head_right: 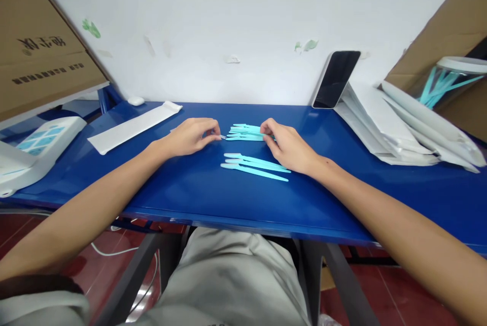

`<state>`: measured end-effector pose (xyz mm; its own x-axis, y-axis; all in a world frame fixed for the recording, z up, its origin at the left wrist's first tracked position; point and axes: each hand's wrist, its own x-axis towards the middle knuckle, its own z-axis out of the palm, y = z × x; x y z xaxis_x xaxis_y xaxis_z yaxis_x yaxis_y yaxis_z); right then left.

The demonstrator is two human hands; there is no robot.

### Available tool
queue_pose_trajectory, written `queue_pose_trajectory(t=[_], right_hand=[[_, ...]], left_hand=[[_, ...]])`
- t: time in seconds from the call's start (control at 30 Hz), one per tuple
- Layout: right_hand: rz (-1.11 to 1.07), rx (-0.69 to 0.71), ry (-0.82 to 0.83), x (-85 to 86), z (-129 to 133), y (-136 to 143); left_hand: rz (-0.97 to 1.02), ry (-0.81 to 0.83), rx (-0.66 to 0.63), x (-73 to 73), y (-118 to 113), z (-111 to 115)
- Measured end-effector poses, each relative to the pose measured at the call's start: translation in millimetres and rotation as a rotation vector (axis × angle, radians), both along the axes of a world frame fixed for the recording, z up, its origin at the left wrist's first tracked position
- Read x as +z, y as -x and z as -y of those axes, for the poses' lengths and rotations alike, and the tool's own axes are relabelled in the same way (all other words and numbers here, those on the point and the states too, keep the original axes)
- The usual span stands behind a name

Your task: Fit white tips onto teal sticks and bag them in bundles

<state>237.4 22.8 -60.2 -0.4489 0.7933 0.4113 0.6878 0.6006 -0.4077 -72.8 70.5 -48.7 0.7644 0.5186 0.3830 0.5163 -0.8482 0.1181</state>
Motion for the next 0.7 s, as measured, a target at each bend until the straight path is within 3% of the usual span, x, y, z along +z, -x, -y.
queue_pose_trajectory(t=[0.33,0.7], right_hand=[[0.137,-0.051,0.041,5.7,6.8,7.1],[0.178,-0.068,0.072,3.3,5.4,6.3]], left_hand=[[0.057,-0.014,0.036,-1.4,-6.7,4.7],[-0.058,-0.018,0.064,1.5,-7.2,6.3]])
